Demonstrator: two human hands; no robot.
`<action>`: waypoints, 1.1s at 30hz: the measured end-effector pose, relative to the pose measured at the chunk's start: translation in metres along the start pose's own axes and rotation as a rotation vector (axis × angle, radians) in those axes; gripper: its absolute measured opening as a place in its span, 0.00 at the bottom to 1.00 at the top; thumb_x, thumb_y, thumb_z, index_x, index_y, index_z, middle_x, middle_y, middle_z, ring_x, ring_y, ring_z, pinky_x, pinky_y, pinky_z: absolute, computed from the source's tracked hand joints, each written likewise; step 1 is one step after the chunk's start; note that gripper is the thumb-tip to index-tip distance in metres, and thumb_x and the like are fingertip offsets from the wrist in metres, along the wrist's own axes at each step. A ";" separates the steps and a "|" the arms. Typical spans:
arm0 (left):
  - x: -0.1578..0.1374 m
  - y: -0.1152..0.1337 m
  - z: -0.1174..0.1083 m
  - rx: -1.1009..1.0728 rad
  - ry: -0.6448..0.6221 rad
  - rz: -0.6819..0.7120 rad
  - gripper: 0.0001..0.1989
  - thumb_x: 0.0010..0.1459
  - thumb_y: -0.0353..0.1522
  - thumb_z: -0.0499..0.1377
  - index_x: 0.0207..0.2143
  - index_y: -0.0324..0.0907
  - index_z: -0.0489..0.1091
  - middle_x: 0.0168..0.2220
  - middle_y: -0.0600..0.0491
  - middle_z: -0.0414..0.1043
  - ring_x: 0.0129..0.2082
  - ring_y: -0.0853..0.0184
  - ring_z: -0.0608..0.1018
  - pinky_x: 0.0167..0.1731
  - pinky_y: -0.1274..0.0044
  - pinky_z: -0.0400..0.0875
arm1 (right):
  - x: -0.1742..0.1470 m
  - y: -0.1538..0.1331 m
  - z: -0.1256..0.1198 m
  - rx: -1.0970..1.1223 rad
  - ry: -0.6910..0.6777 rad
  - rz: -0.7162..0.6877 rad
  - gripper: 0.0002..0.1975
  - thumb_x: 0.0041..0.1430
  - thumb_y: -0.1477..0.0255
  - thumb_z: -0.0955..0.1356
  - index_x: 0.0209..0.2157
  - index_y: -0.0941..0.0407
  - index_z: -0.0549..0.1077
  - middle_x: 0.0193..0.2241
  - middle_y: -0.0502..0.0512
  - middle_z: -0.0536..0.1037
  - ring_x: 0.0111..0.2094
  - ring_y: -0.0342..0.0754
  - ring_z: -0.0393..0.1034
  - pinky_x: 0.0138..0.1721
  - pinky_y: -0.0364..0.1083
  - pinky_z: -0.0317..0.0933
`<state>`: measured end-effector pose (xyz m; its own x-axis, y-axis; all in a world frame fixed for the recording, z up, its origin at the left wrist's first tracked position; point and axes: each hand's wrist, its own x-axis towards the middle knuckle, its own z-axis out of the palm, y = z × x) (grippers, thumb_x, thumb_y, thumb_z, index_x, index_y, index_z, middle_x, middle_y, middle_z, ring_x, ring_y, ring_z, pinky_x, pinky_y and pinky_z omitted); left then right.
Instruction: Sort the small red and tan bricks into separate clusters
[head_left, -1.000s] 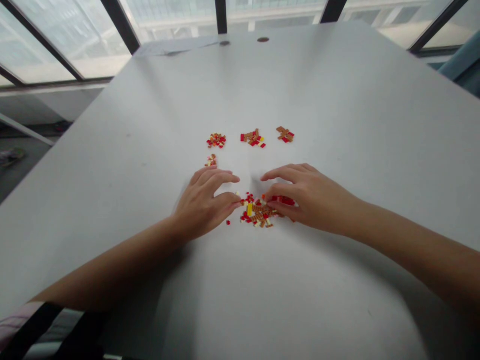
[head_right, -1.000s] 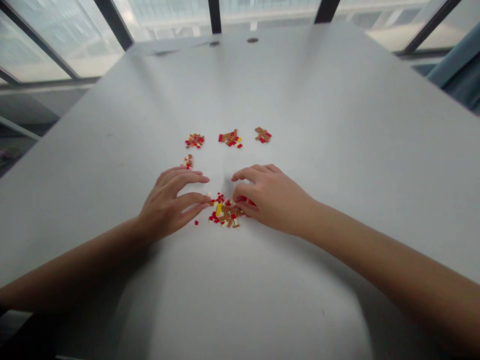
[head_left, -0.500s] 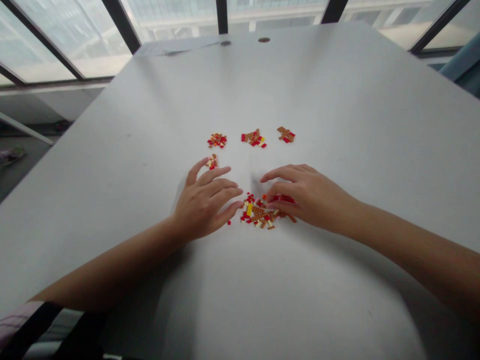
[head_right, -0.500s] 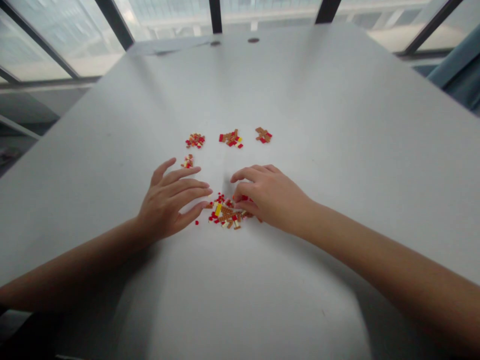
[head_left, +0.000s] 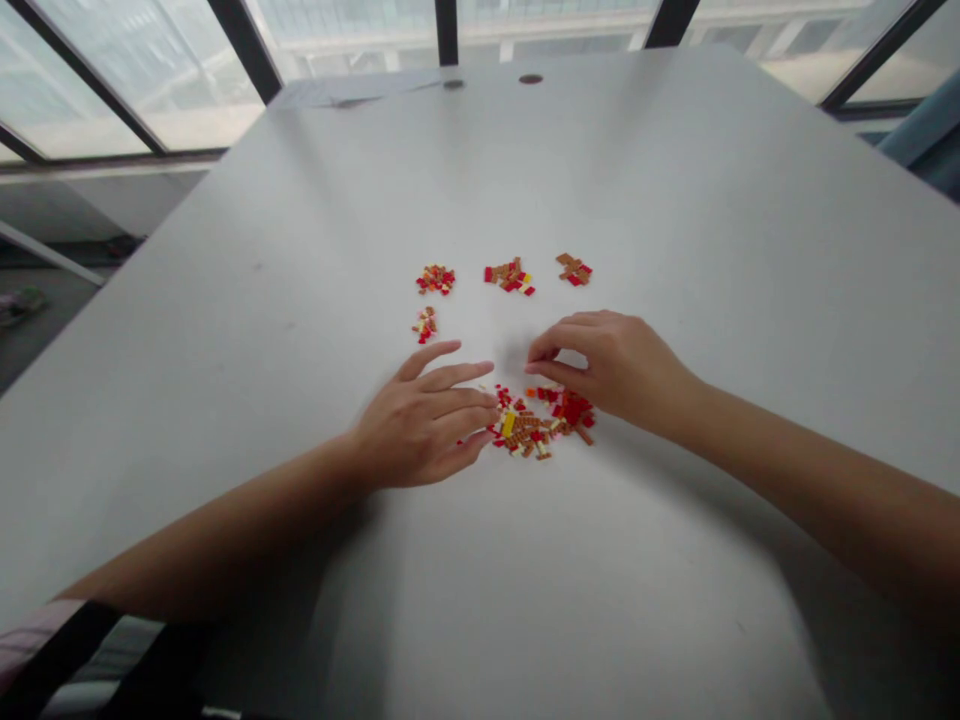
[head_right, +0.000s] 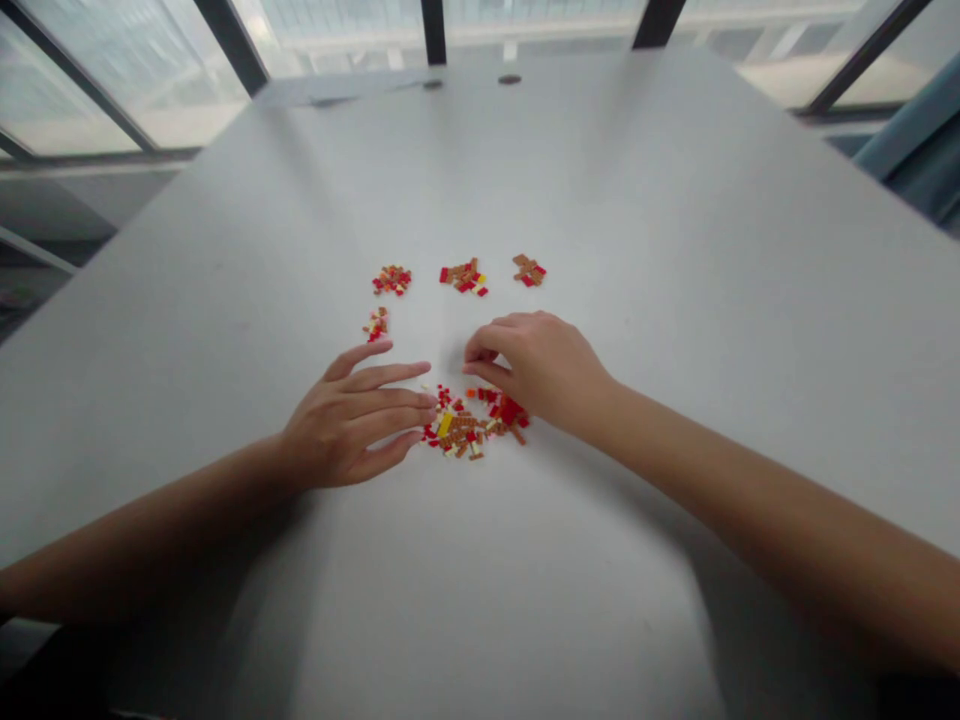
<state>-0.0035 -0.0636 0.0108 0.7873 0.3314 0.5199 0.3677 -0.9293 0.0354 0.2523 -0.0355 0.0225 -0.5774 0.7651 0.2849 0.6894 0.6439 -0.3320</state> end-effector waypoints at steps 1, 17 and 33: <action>0.000 0.000 0.000 -0.001 0.002 0.008 0.06 0.63 0.29 0.60 0.42 0.45 0.74 0.43 0.57 0.83 0.55 0.63 0.78 0.65 0.62 0.63 | 0.003 0.002 0.003 -0.004 0.008 0.010 0.07 0.63 0.68 0.69 0.33 0.54 0.78 0.31 0.54 0.81 0.32 0.49 0.74 0.36 0.47 0.65; -0.003 -0.002 -0.003 0.012 0.031 -0.001 0.04 0.63 0.28 0.60 0.40 0.44 0.73 0.41 0.57 0.83 0.52 0.63 0.79 0.62 0.65 0.65 | 0.057 0.001 0.030 -0.110 0.068 0.206 0.11 0.62 0.74 0.66 0.39 0.57 0.81 0.40 0.59 0.82 0.35 0.49 0.75 0.35 0.47 0.63; -0.005 -0.005 0.011 0.008 -0.018 -0.125 0.11 0.63 0.37 0.61 0.46 0.45 0.76 0.50 0.49 0.79 0.55 0.57 0.77 0.60 0.59 0.65 | 0.018 0.000 -0.006 0.026 -0.247 0.083 0.06 0.55 0.73 0.70 0.33 0.52 0.81 0.31 0.49 0.83 0.33 0.46 0.76 0.37 0.45 0.65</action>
<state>-0.0038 -0.0584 -0.0011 0.7442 0.4473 0.4961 0.4671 -0.8794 0.0923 0.2445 -0.0212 0.0328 -0.6110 0.7911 0.0283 0.7291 0.5763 -0.3692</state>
